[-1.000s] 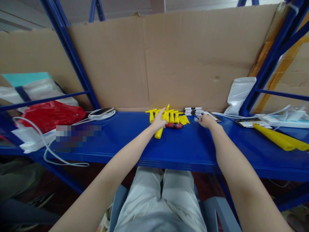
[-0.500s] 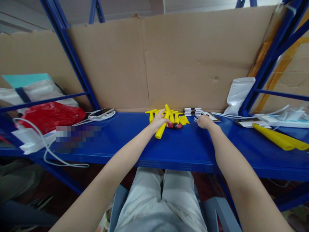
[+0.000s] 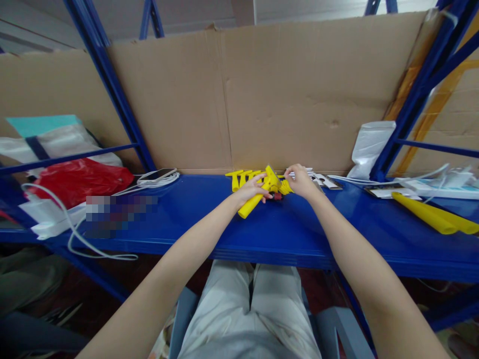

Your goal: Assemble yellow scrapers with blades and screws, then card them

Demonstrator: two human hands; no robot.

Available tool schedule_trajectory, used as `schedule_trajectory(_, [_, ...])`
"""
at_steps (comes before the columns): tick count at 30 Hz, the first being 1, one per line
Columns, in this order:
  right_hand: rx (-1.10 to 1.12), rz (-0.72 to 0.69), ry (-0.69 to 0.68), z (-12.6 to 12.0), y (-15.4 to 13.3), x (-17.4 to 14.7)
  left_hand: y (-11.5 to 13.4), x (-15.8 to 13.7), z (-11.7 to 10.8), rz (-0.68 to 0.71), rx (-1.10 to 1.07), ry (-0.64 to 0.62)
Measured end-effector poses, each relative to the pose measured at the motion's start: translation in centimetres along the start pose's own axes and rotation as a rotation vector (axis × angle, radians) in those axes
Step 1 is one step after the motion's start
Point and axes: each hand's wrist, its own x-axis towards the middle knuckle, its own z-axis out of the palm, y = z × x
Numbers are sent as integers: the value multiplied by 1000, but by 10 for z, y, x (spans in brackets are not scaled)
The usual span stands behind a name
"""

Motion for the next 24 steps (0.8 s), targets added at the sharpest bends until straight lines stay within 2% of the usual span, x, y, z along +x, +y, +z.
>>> schedule_trajectory(5, [80, -108, 22, 5, -15, -3, 0, -2, 2, -17, 29, -65])
schedule_trajectory(24, [122, -211, 97, 12, -16, -3, -4, 0, 1, -23, 12, -124])
